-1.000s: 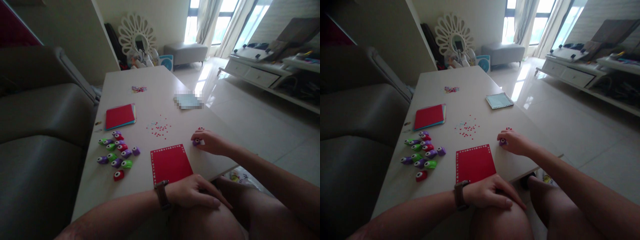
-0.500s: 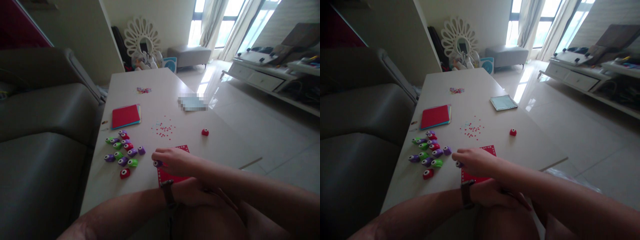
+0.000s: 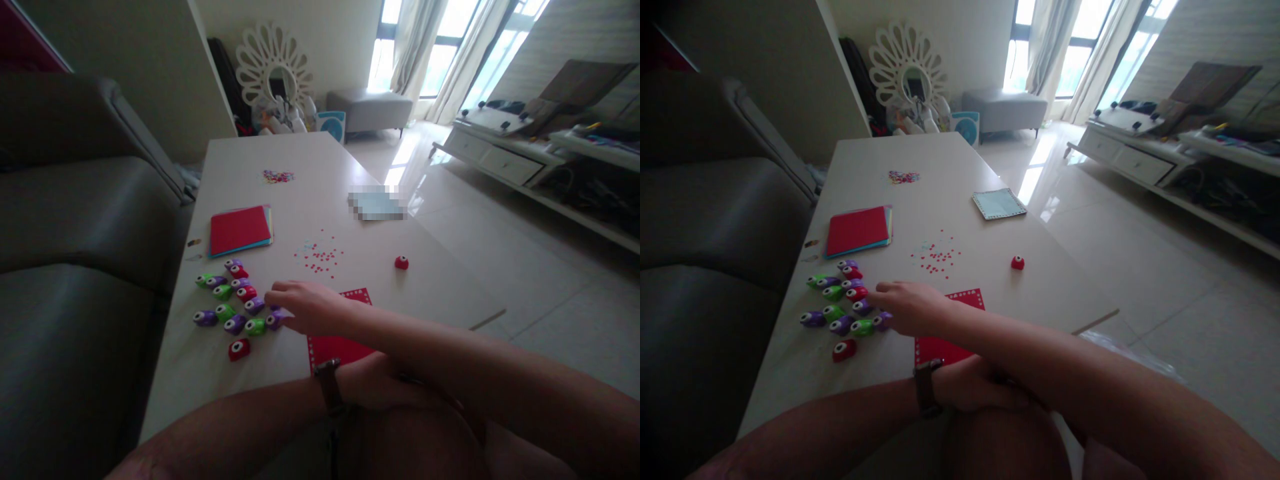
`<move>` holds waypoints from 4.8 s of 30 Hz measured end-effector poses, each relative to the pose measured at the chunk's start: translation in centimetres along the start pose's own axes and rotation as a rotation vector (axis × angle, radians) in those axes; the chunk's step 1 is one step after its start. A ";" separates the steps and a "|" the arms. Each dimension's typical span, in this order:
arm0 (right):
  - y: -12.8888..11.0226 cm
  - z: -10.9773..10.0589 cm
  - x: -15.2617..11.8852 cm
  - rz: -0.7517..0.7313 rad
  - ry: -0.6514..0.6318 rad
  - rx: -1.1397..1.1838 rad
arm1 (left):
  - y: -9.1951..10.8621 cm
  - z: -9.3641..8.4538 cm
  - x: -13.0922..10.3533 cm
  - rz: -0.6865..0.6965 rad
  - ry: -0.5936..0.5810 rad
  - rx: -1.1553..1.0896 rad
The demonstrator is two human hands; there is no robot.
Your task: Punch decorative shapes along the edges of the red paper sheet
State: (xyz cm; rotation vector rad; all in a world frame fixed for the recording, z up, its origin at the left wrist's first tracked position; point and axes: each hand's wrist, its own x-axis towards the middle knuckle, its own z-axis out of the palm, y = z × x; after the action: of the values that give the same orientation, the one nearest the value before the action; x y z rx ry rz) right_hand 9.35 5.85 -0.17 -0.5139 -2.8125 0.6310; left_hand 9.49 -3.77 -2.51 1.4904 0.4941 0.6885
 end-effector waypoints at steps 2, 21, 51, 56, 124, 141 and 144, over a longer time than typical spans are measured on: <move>0.8 -2.2 -1.7 0.059 0.052 0.001 | -0.5 -0.1 0.4 0.052 -0.204 -0.138; 9.8 -7.0 -20.5 0.622 0.296 -0.235 | 0.0 -0.5 0.6 0.431 0.255 0.585; 8.1 -5.5 -17.8 0.596 0.149 -0.049 | -3.0 -7.3 1.3 -0.288 0.685 1.129; 7.2 -5.7 -17.8 0.492 0.149 0.008 | -2.9 -7.5 1.4 -0.283 0.692 1.096; 6.6 -4.4 -15.7 0.394 0.079 0.269 | -2.8 -7.3 1.2 -0.199 0.697 1.053; 7.2 -4.1 -15.7 0.626 0.071 0.538 | -2.7 -7.3 1.2 -0.154 0.621 0.990; 7.1 -4.5 -15.8 0.650 0.019 0.545 | -2.6 -7.2 1.2 -0.169 0.632 0.992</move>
State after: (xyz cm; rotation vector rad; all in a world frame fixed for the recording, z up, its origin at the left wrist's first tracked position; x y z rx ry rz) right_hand 27.09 7.57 -1.36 -1.2949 -2.2603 1.4314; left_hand 5.66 2.42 -5.21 2.0825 1.5975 0.8221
